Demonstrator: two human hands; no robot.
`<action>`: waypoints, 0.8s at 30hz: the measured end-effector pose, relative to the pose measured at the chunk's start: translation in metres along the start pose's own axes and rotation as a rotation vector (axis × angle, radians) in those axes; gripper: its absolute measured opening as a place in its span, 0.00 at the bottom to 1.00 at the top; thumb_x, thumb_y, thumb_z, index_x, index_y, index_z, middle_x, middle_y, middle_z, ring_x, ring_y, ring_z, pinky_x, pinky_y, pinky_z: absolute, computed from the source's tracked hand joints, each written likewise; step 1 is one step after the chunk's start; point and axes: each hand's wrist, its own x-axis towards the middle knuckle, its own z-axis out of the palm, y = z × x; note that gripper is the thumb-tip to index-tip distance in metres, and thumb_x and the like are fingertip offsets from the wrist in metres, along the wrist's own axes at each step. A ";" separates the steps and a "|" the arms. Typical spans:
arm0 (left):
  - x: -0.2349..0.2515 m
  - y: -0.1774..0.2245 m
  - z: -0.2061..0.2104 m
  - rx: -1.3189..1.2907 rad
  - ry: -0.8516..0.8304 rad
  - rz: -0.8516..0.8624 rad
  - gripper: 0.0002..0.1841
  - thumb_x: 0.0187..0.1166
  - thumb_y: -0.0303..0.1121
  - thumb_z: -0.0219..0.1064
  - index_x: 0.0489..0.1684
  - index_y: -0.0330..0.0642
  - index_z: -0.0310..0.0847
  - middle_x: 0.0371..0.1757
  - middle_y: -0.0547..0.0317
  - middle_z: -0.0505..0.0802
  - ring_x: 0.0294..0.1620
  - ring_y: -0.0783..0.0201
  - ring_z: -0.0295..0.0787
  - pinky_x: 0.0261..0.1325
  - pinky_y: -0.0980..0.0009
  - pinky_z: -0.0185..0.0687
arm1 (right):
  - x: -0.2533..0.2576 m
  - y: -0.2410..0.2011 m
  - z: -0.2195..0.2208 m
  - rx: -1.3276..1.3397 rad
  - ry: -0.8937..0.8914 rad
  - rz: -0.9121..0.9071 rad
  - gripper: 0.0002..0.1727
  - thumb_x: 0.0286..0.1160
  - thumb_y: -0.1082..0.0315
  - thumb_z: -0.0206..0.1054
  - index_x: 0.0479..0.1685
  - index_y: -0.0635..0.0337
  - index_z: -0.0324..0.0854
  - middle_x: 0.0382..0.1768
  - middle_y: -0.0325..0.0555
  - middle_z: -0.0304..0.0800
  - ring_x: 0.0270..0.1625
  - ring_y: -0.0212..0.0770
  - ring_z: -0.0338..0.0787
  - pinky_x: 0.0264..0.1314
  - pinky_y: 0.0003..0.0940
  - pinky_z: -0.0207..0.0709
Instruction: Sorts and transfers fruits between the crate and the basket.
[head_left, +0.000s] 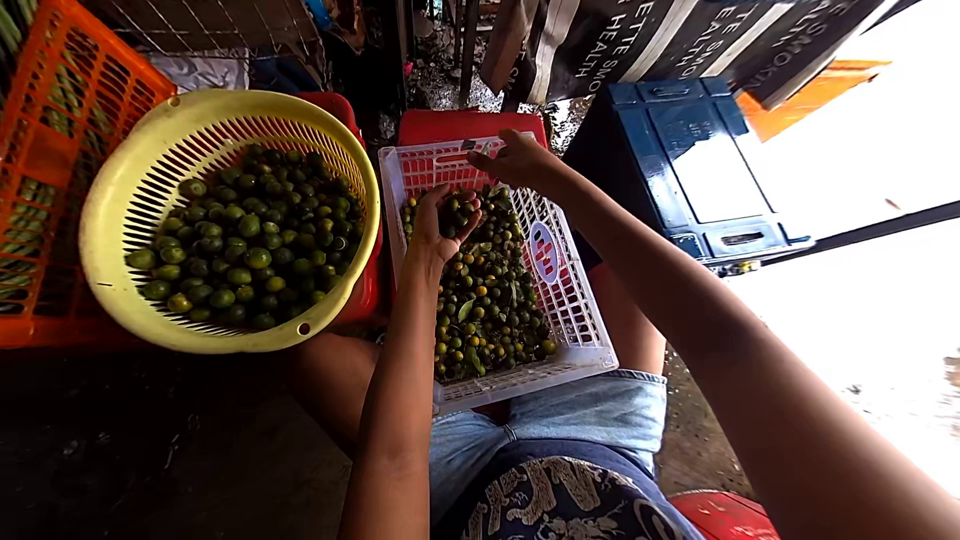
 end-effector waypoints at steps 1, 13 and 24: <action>-0.001 0.000 0.001 -0.007 0.006 0.003 0.19 0.88 0.45 0.54 0.51 0.39 0.84 0.44 0.48 0.95 0.44 0.55 0.95 0.51 0.60 0.91 | 0.002 0.000 -0.002 -0.075 0.003 0.001 0.43 0.82 0.40 0.66 0.79 0.73 0.67 0.58 0.64 0.89 0.59 0.57 0.90 0.67 0.58 0.80; 0.006 0.003 -0.003 -0.023 0.028 0.020 0.14 0.87 0.42 0.53 0.46 0.43 0.82 0.36 0.54 0.91 0.26 0.67 0.89 0.24 0.79 0.83 | -0.032 0.033 0.032 -0.564 -0.296 -0.239 0.10 0.76 0.69 0.70 0.46 0.69 0.90 0.55 0.67 0.89 0.63 0.69 0.87 0.65 0.74 0.75; 0.001 0.004 -0.002 -0.059 0.049 0.119 0.14 0.87 0.39 0.54 0.45 0.40 0.83 0.39 0.50 0.93 0.31 0.63 0.92 0.31 0.75 0.87 | -0.060 0.094 0.102 -0.867 -0.662 -0.088 0.14 0.74 0.83 0.66 0.58 0.73 0.83 0.57 0.69 0.87 0.61 0.72 0.88 0.58 0.72 0.80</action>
